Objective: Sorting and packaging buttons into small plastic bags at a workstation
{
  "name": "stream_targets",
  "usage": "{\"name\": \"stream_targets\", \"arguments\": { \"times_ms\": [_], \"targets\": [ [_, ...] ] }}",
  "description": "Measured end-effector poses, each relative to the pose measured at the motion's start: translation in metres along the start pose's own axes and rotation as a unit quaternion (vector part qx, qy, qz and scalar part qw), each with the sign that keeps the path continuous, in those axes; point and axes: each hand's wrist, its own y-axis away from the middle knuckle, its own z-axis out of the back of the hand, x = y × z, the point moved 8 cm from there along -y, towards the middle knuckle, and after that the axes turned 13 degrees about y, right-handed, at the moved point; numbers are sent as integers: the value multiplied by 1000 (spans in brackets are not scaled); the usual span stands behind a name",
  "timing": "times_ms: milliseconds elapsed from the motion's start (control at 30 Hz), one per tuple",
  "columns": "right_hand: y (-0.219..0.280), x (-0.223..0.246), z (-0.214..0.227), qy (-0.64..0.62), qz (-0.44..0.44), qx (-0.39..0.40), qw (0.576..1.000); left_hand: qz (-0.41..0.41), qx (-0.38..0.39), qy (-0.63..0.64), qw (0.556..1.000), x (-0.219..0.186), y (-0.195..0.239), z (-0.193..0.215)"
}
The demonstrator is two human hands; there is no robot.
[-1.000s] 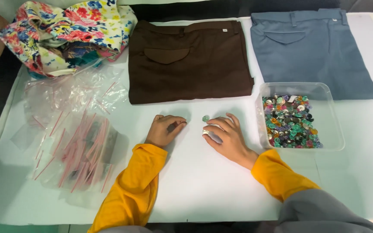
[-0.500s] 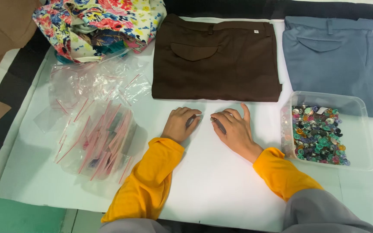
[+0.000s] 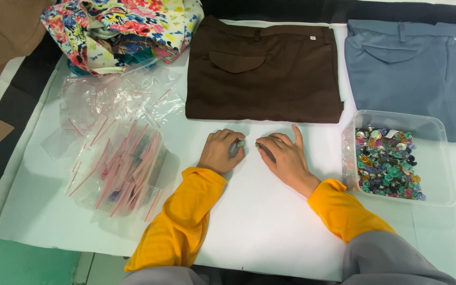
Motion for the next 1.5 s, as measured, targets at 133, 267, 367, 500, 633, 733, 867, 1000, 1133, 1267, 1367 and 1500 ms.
{"name": "stream_targets", "arguments": {
  "times_ms": [133, 267, 367, 500, 633, 733, 867, 1000, 1133, 1267, 1367, 1500],
  "targets": [
    [1, -3, 6, 0, -1, 5, 1000, 14, 16, 0, 1000, 3, 0, -4],
    [7, -17, 18, 25, -28, 7, 999, 0, 7, -24, 1000, -5, -1, -1],
    [10, -23, 26, 47, -38, 3, 998, -6, 10, -31, 999, -9, -1, 0],
    [14, -23, 25, 57, -28, -21, 998, -13, 9, -26, 1000, -10, 0, 0],
    [12, -23, 25, 45, -33, -14, 998, -18, 9, -26, 999, -7, 0, -1],
    [12, -27, 20, 42, -46, -6, 998, -24, 5, -28, 999, -5, 1, -2],
    [8, -26, 27, 29, -49, -12, 998, -22, 1, -19, 1000, -7, 0, 0],
    [7, -25, 29, 13, -50, -20, 998, -18, 1, -17, 1000, -7, 0, 0],
    [9, -26, 27, 9, -55, -5, 998, -20, 0, -22, 1000, -3, 2, -3],
    [9, -26, 27, 5, -57, 5, 998, -14, 13, -28, 999, -5, 2, -2],
    [8, -28, 28, 5, -63, -4, 998, -14, 19, -30, 999, -5, 0, -2],
    [8, -25, 30, 16, -68, -5, 998, -13, 17, -30, 999, -4, 1, -2]
  ]
}}
